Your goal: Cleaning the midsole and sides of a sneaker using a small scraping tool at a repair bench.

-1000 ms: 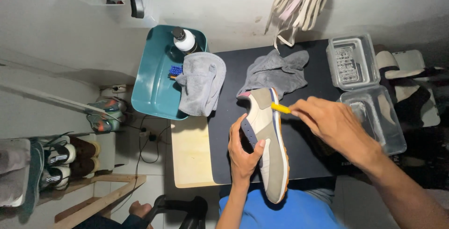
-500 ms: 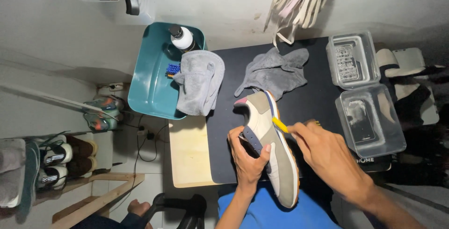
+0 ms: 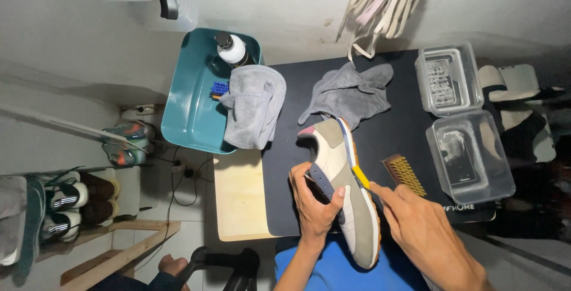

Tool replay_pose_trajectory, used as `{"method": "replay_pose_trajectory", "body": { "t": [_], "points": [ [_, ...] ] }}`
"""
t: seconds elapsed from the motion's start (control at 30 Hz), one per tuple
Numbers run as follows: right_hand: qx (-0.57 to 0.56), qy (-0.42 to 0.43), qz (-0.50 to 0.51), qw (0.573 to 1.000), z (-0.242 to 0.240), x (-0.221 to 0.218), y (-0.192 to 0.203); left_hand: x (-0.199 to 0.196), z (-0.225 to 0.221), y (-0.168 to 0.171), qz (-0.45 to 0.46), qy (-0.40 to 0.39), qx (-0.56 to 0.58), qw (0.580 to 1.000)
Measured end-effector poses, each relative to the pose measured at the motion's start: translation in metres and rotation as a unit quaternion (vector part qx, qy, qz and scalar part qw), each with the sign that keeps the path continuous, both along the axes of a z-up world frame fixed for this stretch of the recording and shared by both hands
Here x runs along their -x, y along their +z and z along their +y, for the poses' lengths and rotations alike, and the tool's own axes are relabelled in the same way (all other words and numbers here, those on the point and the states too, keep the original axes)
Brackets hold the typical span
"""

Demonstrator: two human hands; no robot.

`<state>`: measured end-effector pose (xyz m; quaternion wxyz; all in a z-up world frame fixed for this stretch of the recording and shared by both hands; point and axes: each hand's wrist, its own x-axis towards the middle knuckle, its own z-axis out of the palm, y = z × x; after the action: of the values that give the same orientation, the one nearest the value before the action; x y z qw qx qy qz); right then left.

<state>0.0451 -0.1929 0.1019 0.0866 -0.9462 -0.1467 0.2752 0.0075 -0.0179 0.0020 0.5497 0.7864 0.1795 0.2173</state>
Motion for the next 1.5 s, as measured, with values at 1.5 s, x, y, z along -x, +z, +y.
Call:
{"method": "replay_pose_trajectory", "body": {
  "t": [1.5],
  "points": [
    [0.093, -0.008, 0.083, 0.992, -0.032, 0.018, 0.014, 0.001, 0.0, -0.003, -0.004, 0.001, -0.017, 1.0]
  ]
}}
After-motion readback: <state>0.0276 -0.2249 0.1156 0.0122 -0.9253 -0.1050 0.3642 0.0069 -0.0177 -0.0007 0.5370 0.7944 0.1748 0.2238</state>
